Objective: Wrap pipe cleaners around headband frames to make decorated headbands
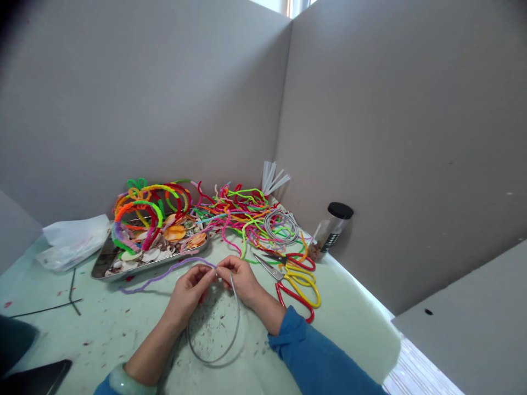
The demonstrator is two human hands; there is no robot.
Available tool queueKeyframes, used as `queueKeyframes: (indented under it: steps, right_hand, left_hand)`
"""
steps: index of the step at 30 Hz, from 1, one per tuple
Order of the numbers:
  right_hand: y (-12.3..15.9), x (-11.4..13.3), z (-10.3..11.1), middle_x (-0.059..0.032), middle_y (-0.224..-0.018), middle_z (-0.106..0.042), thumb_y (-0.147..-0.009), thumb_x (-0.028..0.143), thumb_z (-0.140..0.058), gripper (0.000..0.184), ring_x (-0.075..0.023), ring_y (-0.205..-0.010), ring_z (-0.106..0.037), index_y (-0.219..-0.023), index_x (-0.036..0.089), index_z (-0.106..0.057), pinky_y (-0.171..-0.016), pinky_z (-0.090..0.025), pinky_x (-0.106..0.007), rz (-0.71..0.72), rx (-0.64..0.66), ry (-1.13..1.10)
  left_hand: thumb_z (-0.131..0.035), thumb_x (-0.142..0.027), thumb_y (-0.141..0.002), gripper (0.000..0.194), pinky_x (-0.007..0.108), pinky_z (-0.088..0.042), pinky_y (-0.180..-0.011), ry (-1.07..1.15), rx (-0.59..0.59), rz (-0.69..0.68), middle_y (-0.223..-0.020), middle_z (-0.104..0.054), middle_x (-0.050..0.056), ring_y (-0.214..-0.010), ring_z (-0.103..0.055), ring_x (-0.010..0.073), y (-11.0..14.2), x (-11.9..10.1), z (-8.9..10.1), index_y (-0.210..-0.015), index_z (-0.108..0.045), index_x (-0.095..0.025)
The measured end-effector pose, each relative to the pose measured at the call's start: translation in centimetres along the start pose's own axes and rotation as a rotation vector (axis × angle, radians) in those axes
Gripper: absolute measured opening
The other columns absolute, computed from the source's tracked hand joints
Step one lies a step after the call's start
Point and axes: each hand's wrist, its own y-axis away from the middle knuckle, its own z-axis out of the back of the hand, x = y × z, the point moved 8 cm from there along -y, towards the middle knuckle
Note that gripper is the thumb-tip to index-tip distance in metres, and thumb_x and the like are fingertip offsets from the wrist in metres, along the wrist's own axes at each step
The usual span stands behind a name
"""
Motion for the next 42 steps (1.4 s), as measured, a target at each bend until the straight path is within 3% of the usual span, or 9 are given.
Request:
queueKeyframes:
  steps: [5, 11, 18, 35, 42]
  right_hand:
    - [0.1, 0.1, -0.2, 0.0067, -0.047, -0.048, -0.072, 0.033, -0.063, 0.019, -0.0054, -0.039, -0.036, -0.072, 0.015, -0.056, -0.038, -0.025, -0.017, -0.019, 0.007, 0.015]
    - [0.3, 0.4, -0.3, 0.0066, -0.047, -0.049, -0.071, 0.032, -0.063, 0.018, -0.0052, -0.039, -0.037, -0.072, 0.015, -0.056, -0.038, -0.025, -0.017, -0.013, 0.004, 0.015]
    - [0.2, 0.3, -0.6, 0.0034, -0.053, -0.057, -0.073, 0.032, -0.062, 0.019, -0.0052, -0.04, -0.038, -0.073, 0.015, -0.056, -0.039, -0.027, -0.017, -0.006, 0.043, 0.008]
    - [0.2, 0.3, -0.8, 0.0052, -0.049, -0.052, -0.071, 0.031, -0.064, 0.017, -0.0059, -0.041, -0.038, -0.071, 0.015, -0.057, -0.04, -0.027, -0.018, -0.003, 0.042, -0.017]
    - [0.3, 0.3, -1.0, 0.0026, -0.054, -0.057, -0.072, 0.033, -0.063, 0.02, -0.0056, -0.041, -0.038, -0.073, 0.014, -0.057, -0.04, -0.028, -0.018, -0.012, 0.077, -0.025]
  left_hand:
    - [-0.057, -0.047, -0.075, 0.032, 0.018, -0.026, -0.034, -0.019, -0.055, -0.019, -0.06, -0.058, -0.002, -0.035, -0.036, 0.0045, 0.0, 0.2, 0.4, -0.076, -0.052, -0.015]
    - [-0.059, -0.046, -0.074, 0.032, 0.018, -0.027, -0.035, -0.022, -0.038, -0.012, -0.058, -0.057, -0.003, -0.036, -0.037, 0.0054, 0.1, 0.0, 0.2, -0.08, -0.051, -0.015]
    - [-0.051, -0.046, -0.08, 0.034, 0.019, -0.03, -0.038, -0.145, -0.05, -0.05, -0.054, -0.057, -0.002, -0.037, -0.038, 0.0059, 0.2, -0.3, 0.5, -0.067, -0.052, -0.016]
    - [-0.053, -0.046, -0.079, 0.029, 0.017, -0.027, -0.035, -0.131, -0.029, -0.047, -0.051, -0.057, -0.004, -0.034, -0.038, 0.006, 0.2, 0.0, 0.3, -0.079, -0.05, -0.017]
    - [-0.05, -0.046, -0.081, 0.028, 0.017, -0.027, -0.033, -0.109, -0.046, -0.062, -0.052, -0.057, -0.004, -0.032, -0.038, 0.0061, 0.2, 0.0, 0.5, -0.08, -0.049, -0.018]
